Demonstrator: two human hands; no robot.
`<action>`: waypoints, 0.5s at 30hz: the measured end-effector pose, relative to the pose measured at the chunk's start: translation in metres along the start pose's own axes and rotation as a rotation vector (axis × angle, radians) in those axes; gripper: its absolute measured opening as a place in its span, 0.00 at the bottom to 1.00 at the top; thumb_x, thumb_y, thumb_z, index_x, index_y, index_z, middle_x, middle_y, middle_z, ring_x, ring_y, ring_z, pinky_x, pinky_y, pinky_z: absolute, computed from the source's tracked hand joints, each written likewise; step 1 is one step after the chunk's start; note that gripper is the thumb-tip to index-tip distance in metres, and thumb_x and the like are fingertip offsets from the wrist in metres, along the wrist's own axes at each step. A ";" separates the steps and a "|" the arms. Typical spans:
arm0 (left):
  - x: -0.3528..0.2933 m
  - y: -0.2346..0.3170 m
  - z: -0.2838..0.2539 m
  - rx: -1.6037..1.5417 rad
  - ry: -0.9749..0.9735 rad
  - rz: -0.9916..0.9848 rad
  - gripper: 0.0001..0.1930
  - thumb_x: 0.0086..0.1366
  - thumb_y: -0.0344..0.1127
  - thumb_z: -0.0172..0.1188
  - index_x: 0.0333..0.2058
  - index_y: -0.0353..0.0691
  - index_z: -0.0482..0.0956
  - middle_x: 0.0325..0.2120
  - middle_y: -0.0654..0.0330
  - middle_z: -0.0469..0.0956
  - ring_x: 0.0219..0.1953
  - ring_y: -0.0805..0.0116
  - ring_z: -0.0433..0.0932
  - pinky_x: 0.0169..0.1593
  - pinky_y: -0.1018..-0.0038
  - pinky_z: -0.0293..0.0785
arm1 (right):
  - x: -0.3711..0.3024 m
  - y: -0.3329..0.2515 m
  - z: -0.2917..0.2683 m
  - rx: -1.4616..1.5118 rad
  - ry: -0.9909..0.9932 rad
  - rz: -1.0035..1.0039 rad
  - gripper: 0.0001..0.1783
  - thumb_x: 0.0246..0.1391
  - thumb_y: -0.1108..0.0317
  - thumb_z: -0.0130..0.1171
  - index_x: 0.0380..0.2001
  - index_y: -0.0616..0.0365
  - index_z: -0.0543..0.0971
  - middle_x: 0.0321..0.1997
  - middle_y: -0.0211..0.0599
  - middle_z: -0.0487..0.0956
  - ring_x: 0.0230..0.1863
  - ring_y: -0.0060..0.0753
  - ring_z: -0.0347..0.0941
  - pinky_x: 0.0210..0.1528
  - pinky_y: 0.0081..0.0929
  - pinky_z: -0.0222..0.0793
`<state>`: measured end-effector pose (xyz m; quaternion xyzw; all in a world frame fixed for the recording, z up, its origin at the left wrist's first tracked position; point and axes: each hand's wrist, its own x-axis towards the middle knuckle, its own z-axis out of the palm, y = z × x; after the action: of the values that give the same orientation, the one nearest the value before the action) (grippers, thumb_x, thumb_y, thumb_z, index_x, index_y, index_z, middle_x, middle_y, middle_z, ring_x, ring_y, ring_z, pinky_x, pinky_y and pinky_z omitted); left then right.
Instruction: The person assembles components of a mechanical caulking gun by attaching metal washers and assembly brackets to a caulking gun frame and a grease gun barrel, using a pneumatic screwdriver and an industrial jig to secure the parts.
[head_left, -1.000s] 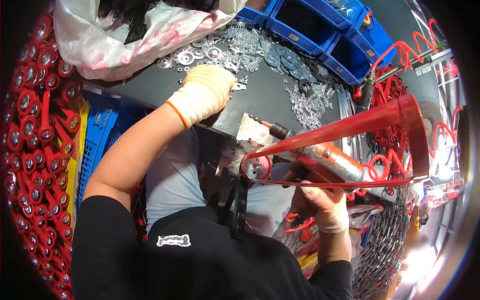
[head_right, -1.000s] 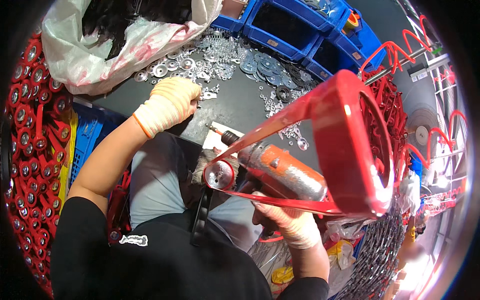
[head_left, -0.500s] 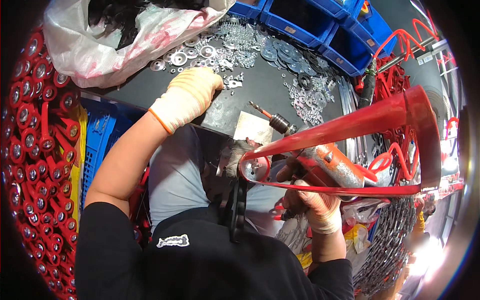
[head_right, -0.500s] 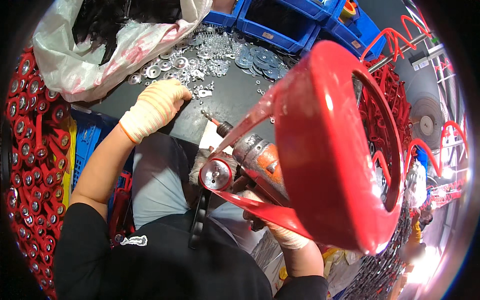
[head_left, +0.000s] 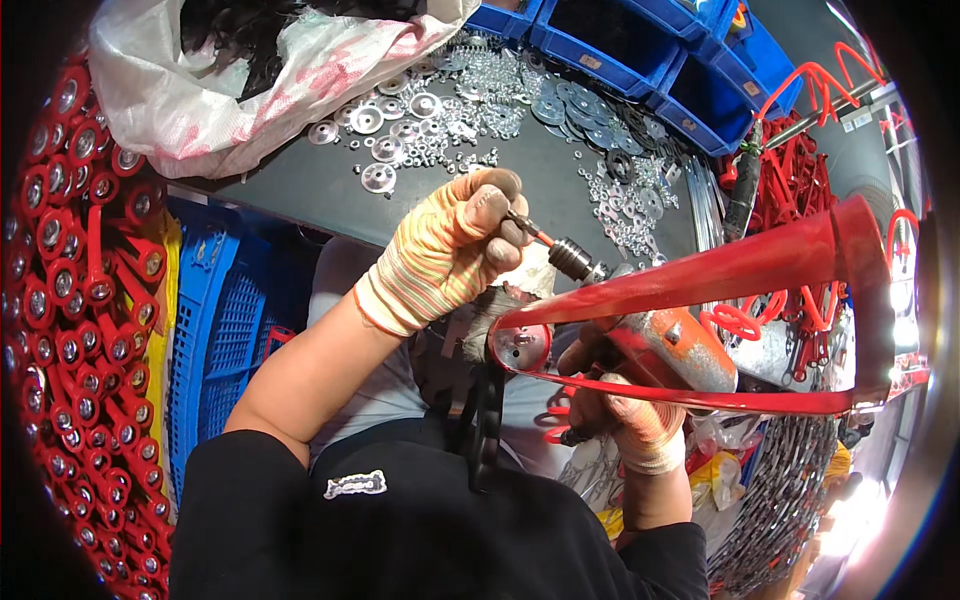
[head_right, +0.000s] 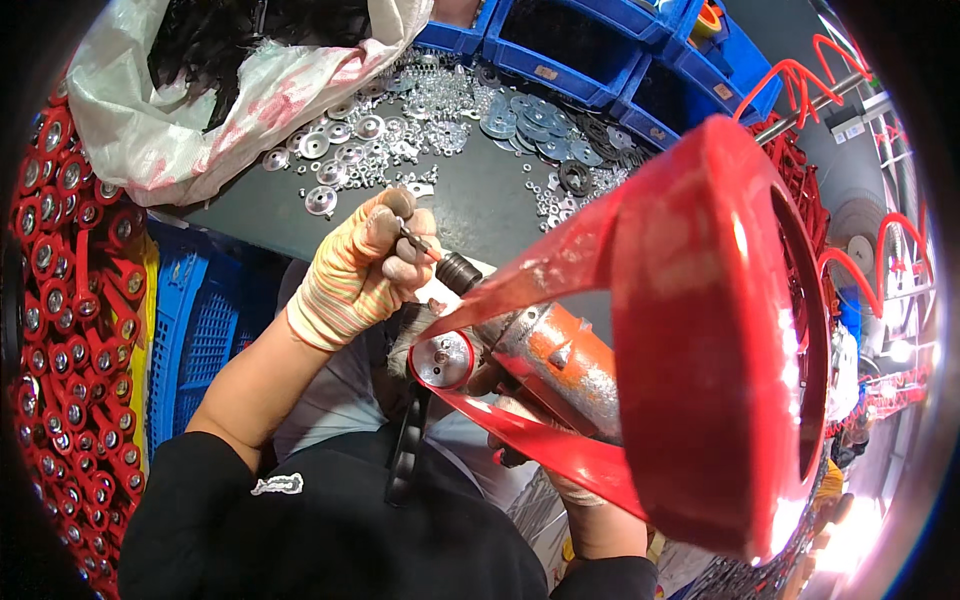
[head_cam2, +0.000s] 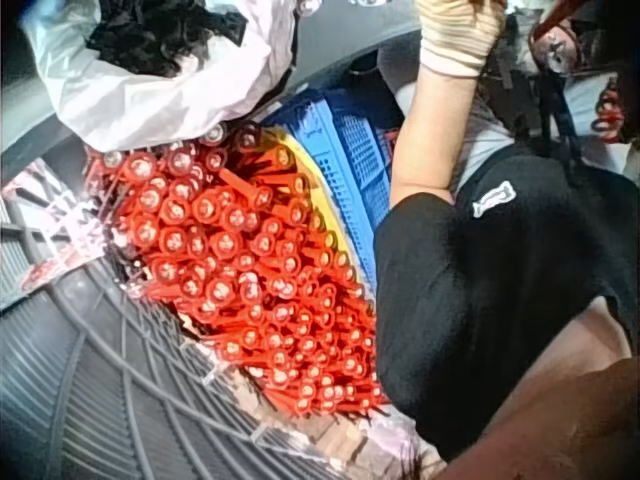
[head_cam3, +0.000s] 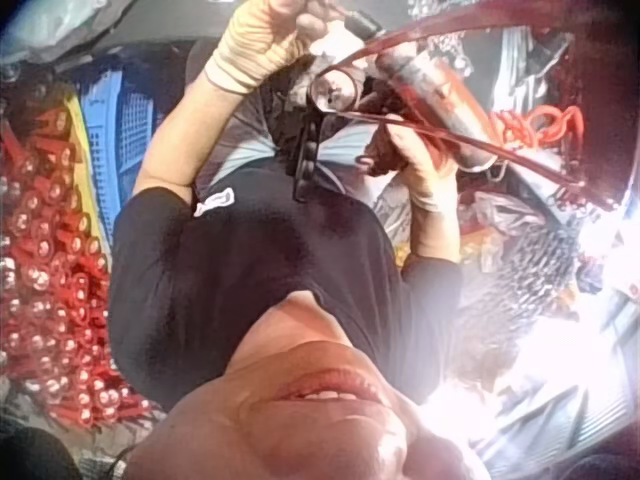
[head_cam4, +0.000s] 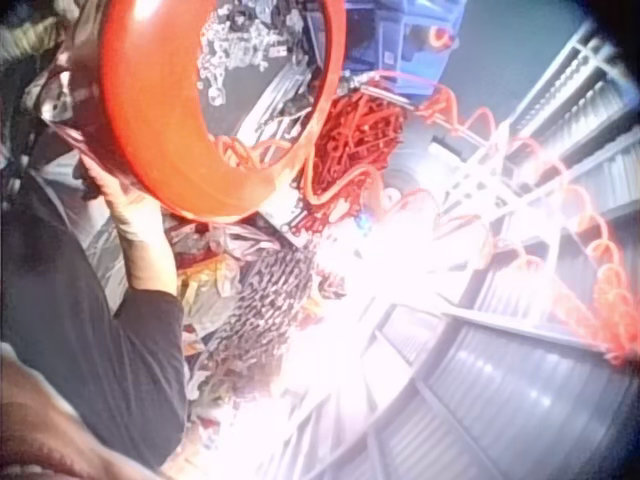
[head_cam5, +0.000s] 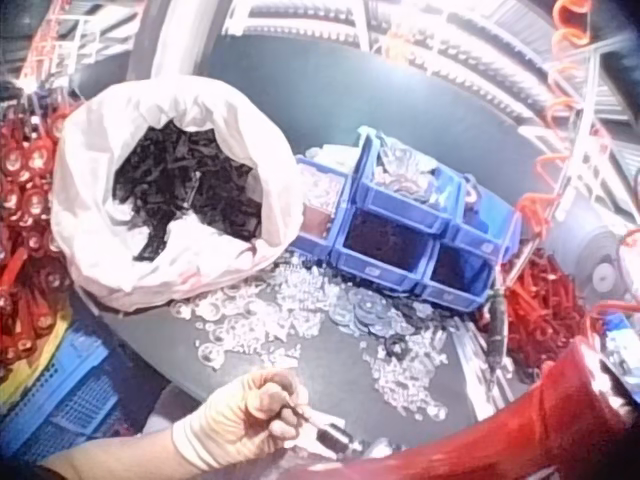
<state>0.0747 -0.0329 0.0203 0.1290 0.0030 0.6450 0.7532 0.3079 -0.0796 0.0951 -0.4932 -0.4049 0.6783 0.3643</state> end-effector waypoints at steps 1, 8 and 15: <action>0.000 0.001 0.002 0.120 -0.018 -0.011 0.13 0.62 0.40 0.61 0.38 0.38 0.74 0.31 0.56 0.73 0.33 0.70 0.74 0.33 0.83 0.72 | 0.000 -0.001 0.001 0.012 0.010 0.004 0.33 0.46 0.56 0.66 0.50 0.70 0.71 0.28 0.41 0.77 0.18 0.24 0.68 0.23 0.23 0.64; -0.008 -0.003 0.011 0.476 0.084 0.061 0.20 0.59 0.51 0.63 0.37 0.40 0.72 0.30 0.61 0.73 0.30 0.72 0.75 0.31 0.81 0.73 | -0.001 -0.002 0.000 0.086 0.062 0.037 0.33 0.47 0.57 0.66 0.51 0.70 0.71 0.29 0.42 0.77 0.19 0.24 0.68 0.23 0.23 0.65; -0.010 0.006 0.029 0.474 0.156 0.007 0.22 0.54 0.50 0.69 0.32 0.35 0.74 0.22 0.61 0.75 0.24 0.72 0.77 0.27 0.82 0.74 | -0.003 -0.012 -0.003 0.135 0.119 0.078 0.33 0.47 0.57 0.66 0.51 0.69 0.70 0.31 0.43 0.78 0.20 0.24 0.69 0.24 0.23 0.66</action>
<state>0.0725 -0.0475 0.0477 0.2518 0.2119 0.6368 0.6973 0.3126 -0.0763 0.1069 -0.5222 -0.3163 0.6874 0.3934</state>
